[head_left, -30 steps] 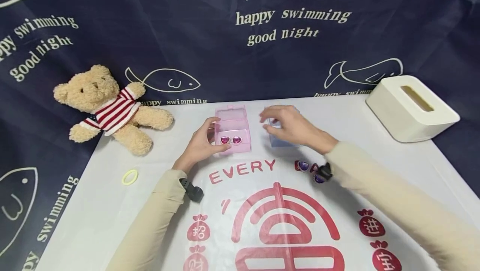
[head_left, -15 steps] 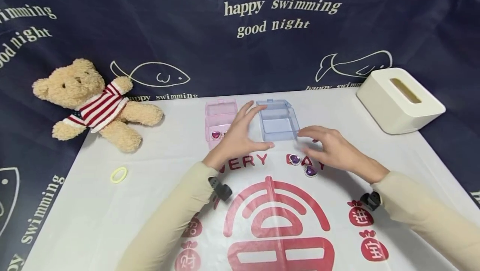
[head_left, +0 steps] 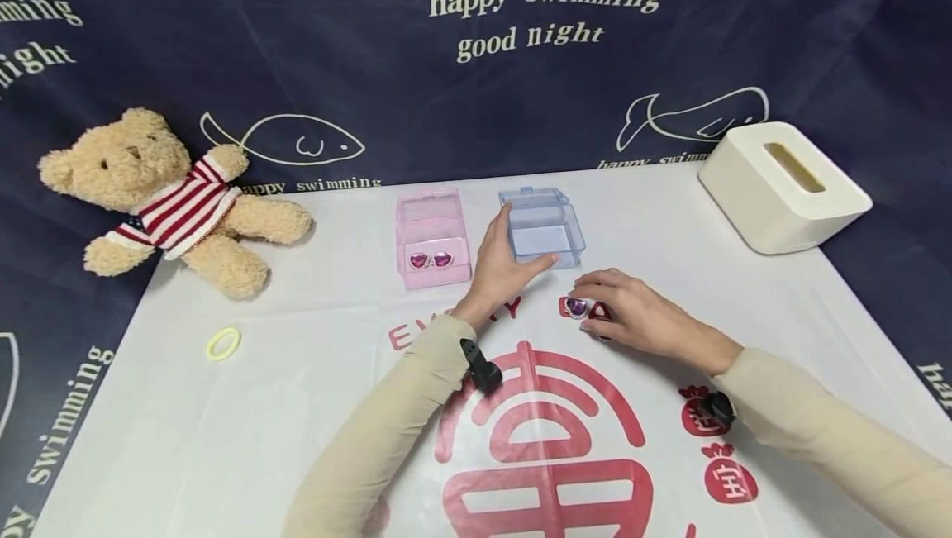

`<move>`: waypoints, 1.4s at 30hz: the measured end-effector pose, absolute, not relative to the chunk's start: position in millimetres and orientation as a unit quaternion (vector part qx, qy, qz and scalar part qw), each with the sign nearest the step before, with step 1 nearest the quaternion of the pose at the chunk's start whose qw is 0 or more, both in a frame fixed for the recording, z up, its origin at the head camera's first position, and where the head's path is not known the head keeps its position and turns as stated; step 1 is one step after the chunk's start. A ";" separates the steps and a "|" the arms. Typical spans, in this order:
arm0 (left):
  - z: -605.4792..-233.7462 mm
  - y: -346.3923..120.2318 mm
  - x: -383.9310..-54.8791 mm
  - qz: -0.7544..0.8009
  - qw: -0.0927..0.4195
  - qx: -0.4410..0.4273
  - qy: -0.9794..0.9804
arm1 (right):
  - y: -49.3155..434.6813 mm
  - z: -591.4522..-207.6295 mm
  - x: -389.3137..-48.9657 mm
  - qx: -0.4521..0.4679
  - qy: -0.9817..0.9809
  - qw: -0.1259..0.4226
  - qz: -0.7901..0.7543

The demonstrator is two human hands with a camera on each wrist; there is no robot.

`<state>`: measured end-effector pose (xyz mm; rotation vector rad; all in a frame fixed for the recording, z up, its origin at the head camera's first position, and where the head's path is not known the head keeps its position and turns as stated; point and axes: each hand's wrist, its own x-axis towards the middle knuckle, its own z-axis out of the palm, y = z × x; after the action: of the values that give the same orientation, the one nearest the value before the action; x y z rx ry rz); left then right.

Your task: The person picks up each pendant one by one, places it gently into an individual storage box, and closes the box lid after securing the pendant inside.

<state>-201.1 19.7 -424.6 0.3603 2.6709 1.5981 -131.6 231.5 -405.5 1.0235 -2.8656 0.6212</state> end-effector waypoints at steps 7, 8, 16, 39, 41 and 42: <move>-433.3 27.5 -199.2 0.513 -0.030 0.077 0.854 | 230.5 -412.3 -130.5 0.347 -0.913 0.019 0.212; -434.3 28.2 -199.5 0.513 -0.034 0.076 0.854 | 230.3 -412.6 -130.7 0.351 -0.912 0.022 0.210; -436.3 29.3 -199.9 0.516 -0.034 0.083 0.852 | 229.4 -416.0 -133.0 0.363 -0.909 0.050 0.198; -438.4 26.7 -201.4 0.511 -0.052 0.090 0.854 | 226.4 -355.8 -164.9 0.355 -0.893 0.130 0.243; -438.4 26.2 -200.9 0.508 -0.052 0.089 0.855 | 222.8 -353.4 -169.0 0.352 -0.894 0.133 0.244; -438.5 25.6 -200.6 0.507 -0.051 0.088 0.856 | 220.6 -352.8 -170.9 0.350 -0.895 0.134 0.244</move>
<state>-200.6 25.6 -438.5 0.2846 2.7796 1.6482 -170.9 220.6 -352.8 1.0140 -2.5934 0.7069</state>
